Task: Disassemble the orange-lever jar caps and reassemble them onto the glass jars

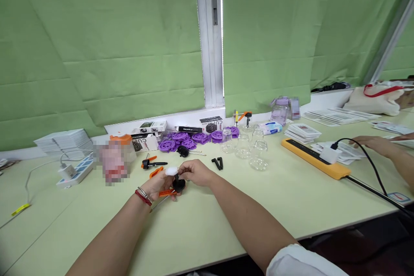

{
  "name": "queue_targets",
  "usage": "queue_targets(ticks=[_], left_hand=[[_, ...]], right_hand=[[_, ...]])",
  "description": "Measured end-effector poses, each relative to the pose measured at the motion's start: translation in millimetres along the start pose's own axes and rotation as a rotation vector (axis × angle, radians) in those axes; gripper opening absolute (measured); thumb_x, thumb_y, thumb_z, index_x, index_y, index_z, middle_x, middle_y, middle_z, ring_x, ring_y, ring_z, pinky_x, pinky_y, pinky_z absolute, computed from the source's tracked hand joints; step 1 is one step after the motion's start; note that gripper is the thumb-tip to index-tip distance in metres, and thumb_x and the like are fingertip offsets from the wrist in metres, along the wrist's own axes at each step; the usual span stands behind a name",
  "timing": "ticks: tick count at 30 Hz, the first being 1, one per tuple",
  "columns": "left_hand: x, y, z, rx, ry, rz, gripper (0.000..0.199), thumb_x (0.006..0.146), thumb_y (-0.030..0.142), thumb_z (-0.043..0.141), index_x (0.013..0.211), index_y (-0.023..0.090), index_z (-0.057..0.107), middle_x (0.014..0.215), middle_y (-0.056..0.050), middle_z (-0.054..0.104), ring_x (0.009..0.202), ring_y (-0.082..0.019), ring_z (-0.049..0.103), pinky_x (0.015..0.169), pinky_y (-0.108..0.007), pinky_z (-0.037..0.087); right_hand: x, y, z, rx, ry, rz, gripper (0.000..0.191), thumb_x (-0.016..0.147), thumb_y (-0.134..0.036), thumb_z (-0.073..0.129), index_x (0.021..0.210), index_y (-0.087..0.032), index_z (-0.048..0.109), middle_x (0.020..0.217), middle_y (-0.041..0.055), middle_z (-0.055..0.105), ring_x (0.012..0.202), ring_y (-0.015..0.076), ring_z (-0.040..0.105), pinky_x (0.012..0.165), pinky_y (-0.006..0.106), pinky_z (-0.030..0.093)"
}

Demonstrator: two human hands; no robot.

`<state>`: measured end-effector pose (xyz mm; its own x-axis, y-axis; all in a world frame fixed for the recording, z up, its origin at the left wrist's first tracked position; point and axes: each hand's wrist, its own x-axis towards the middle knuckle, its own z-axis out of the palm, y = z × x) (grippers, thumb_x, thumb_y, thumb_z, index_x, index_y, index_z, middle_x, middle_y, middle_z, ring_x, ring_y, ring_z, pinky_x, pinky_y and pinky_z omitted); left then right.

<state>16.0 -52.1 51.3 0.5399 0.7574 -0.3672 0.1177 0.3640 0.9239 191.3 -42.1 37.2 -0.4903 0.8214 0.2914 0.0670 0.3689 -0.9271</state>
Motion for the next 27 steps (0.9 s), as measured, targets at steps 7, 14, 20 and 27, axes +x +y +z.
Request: queue_targets(ticks=[7,14,20,27], left_hand=[[-0.2,1.0,0.3,0.003,-0.023,0.008,0.045,0.070,0.052,0.051,0.096,0.017,0.052,0.075,-0.009,0.061,0.056,-0.021,0.058,0.041,-0.028,0.042],[1.7,-1.3,-2.3,-0.016,-0.036,0.021,0.043,0.071,0.051,0.053,0.099,0.018,0.051,0.073,-0.007,0.060,0.055,-0.021,0.058,0.041,-0.029,0.043],[1.9,-1.5,-3.4,-0.010,-0.043,0.018,0.043,0.071,0.052,0.051,0.096,0.018,0.051,0.074,-0.007,0.060,0.056,-0.021,0.059,0.041,-0.028,0.043],[2.1,-1.7,-3.0,-0.008,-0.029,0.010,0.041,0.071,0.051,0.050,0.095,0.017,0.051,0.075,-0.008,0.061,0.057,-0.021,0.059,0.041,-0.028,0.044]], right_hand=[[1.3,6.8,-0.8,0.053,-0.015,-0.034,0.008,0.069,-0.020,0.061,0.074,-0.016,0.066,0.069,-0.0009,0.058,0.060,0.0106,0.050,0.063,0.026,0.042],[0.4,3.8,-0.9,0.095,-0.016,-0.026,0.011,0.063,-0.022,0.069,0.072,-0.016,0.068,0.073,0.0003,0.061,0.067,0.0128,0.054,0.067,0.027,0.043],[1.0,4.6,2.1,0.143,0.005,-0.023,0.010,0.064,-0.023,0.068,0.070,-0.015,0.067,0.073,-0.0002,0.060,0.063,0.0110,0.051,0.065,0.027,0.041],[2.0,7.7,4.5,0.266,0.024,0.071,0.016,0.062,-0.021,0.070,0.075,-0.014,0.064,0.066,-0.0023,0.059,0.060,0.0095,0.049,0.063,0.026,0.039]])
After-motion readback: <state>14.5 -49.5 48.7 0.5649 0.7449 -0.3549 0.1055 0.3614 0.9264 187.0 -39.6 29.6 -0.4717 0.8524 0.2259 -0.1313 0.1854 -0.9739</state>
